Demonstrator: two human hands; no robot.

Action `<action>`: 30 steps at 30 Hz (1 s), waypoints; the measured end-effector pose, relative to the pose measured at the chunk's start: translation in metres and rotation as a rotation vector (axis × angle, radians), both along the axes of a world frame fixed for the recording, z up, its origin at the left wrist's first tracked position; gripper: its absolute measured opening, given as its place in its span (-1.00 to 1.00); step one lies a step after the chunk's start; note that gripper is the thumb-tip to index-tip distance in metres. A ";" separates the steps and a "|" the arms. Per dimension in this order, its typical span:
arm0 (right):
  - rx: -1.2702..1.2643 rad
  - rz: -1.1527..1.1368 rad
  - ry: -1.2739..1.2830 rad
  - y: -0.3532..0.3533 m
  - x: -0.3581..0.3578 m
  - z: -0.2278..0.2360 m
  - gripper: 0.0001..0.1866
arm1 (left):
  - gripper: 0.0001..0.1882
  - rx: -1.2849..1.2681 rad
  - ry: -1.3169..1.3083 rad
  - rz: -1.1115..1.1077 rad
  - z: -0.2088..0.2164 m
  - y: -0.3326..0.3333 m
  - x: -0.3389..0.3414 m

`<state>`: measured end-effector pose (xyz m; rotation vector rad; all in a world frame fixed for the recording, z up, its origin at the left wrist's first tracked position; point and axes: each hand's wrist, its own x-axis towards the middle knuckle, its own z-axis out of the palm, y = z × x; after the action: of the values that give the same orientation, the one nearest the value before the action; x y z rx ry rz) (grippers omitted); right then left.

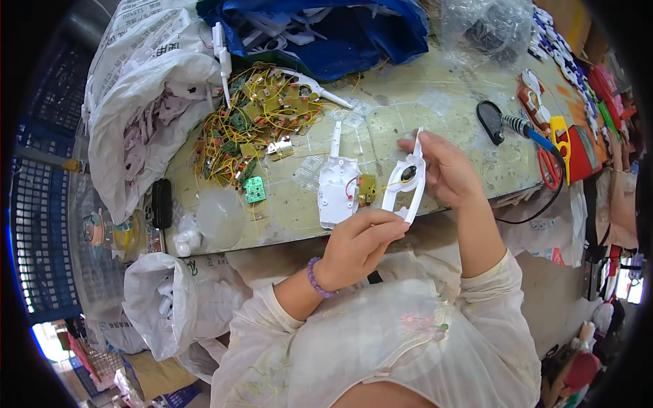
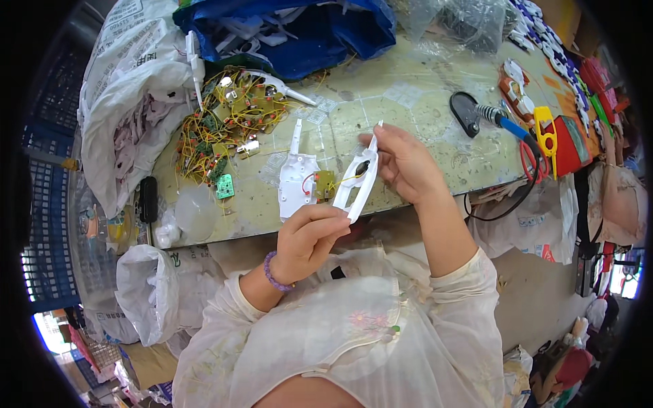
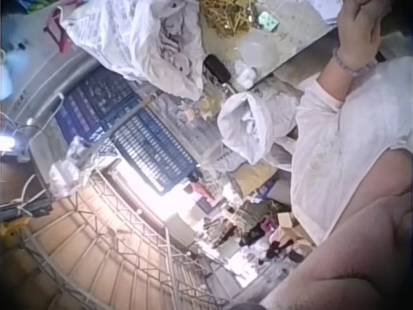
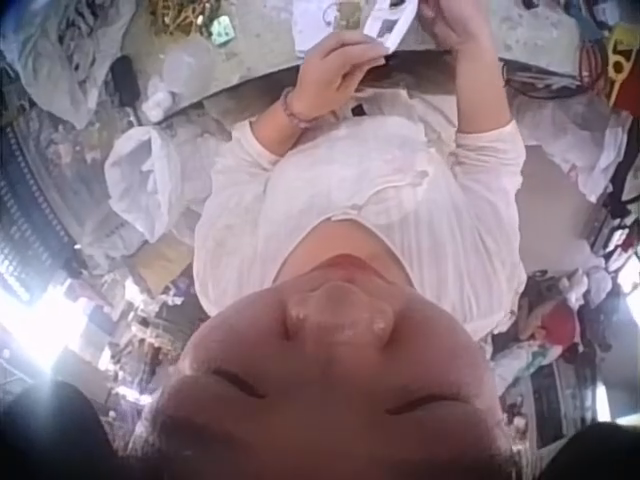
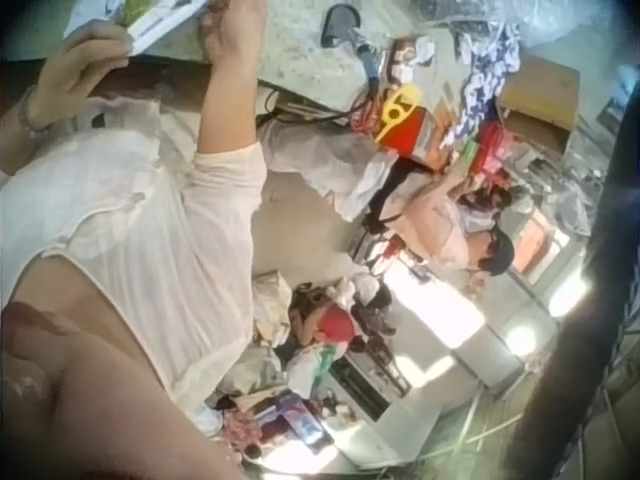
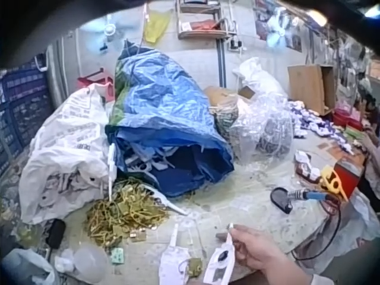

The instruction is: The recorder is soldering wires and components onto small green circuit boards and plastic housings at an industrial workbench.

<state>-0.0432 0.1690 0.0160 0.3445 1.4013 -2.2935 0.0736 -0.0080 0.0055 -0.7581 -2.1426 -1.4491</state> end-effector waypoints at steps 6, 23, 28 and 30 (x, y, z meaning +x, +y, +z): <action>-0.159 0.109 -0.026 0.005 -0.007 -0.010 -0.69 | -0.62 -0.051 0.065 0.218 -0.007 -0.023 0.000; -0.029 0.265 0.032 -0.021 -0.020 0.008 -0.76 | -0.59 -0.501 -0.046 0.522 0.008 -0.042 -0.029; 0.141 0.464 0.115 -0.062 -0.029 0.010 -0.72 | -0.70 -0.513 -0.238 0.546 0.001 -0.050 -0.023; 0.278 0.489 0.171 -0.078 -0.031 0.015 -0.70 | -0.77 -0.520 -0.242 0.501 0.000 -0.056 -0.024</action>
<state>-0.0742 0.0910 0.0314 -0.1118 1.6745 -1.7681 0.0492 -0.0640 0.0056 -0.1686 -2.6837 -0.7617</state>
